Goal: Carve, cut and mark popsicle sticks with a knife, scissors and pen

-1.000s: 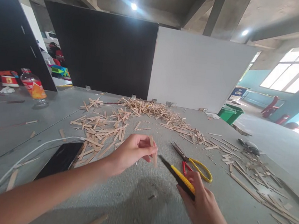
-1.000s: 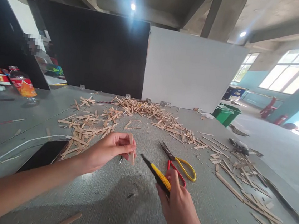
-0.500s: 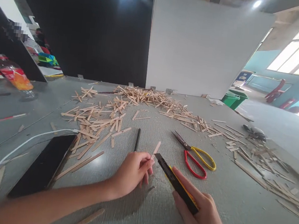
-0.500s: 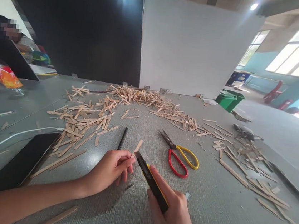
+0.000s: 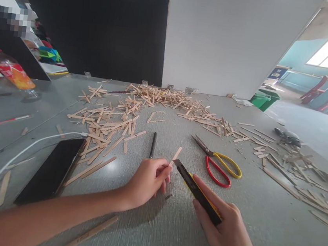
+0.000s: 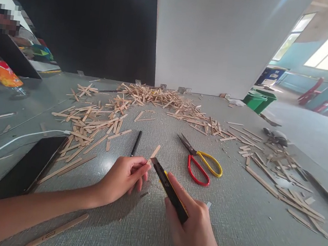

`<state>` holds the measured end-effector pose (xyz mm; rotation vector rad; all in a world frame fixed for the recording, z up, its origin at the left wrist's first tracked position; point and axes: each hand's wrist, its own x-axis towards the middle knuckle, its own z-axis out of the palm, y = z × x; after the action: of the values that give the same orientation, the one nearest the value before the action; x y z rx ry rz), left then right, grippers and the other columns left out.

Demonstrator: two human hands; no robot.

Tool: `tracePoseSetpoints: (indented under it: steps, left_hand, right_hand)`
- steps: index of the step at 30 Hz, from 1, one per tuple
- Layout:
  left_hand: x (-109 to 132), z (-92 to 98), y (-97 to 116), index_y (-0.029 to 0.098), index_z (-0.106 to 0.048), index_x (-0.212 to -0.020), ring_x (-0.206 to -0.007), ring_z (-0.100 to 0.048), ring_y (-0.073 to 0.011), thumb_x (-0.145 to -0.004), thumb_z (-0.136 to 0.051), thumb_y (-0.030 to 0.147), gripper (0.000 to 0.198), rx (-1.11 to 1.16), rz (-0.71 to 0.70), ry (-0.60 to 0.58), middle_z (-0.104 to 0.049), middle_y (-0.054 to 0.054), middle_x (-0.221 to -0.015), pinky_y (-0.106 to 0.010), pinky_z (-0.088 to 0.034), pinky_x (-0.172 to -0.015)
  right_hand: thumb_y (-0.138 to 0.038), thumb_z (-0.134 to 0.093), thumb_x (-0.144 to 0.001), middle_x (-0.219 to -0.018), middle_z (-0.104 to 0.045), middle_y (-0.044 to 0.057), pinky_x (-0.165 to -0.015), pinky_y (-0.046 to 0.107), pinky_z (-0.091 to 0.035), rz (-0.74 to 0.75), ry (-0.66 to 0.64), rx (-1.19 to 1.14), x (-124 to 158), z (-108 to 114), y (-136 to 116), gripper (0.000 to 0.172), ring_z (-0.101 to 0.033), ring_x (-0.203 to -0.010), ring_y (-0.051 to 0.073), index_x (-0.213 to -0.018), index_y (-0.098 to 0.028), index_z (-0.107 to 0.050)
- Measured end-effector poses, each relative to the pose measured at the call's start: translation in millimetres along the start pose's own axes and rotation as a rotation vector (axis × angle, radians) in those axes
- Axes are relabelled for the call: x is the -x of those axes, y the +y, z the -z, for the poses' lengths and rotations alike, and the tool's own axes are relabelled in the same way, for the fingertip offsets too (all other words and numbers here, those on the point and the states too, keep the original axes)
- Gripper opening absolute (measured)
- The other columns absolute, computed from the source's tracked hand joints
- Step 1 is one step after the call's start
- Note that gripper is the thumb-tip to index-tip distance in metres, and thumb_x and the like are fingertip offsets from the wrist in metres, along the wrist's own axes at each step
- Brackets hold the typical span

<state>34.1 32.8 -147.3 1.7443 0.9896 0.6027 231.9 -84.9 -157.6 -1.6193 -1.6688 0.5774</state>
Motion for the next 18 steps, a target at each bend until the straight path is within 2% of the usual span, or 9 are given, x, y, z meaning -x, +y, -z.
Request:
tracePoseSetpoints:
  steps: [7, 12, 18]
  left_hand:
    - [1, -0.8, 1, 0.019, -0.059, -0.075, -0.038, -0.049, -0.0106, -0.105, -0.046, 0.049, 0.045, -0.064, -0.029, 0.016, -0.061, 0.002, -0.052, -0.019, -0.037, -0.038]
    - [2, -1.8, -2, 0.02, -0.057, -0.072, -0.044, -0.056, -0.0117, -0.107, -0.045, 0.042, 0.042, -0.154, -0.114, 0.069, -0.057, 0.004, -0.05, -0.022, -0.04, -0.051]
    - [3, -2.8, -5, 0.022, -0.052, -0.07, -0.044, -0.053, -0.013, -0.107, -0.044, 0.039, 0.041, -0.25, -0.196, 0.107, -0.052, 0.006, -0.047, -0.026, -0.037, -0.055]
  right_hand:
    - [-0.033, -0.05, -0.1, -0.056, -0.054, -0.004, -0.039, 0.023, -0.04, 0.005, 0.0, -0.013, -1, -1, -2, 0.05, -0.035, -0.043, 0.012, -0.143, -0.012, -0.064]
    - [-0.034, -0.05, -0.101, -0.053, -0.047, -0.005, -0.038, 0.021, -0.039, 0.002, 0.039, -0.004, 7, -7, -4, 0.051, -0.042, -0.041, 0.012, -0.143, -0.009, -0.063]
    - [-0.033, -0.048, -0.102, -0.058, -0.061, -0.001, -0.045, 0.022, -0.051, 0.043, 0.111, 0.037, 14, -15, -4, 0.051, -0.05, -0.042, 0.012, -0.146, -0.011, -0.06]
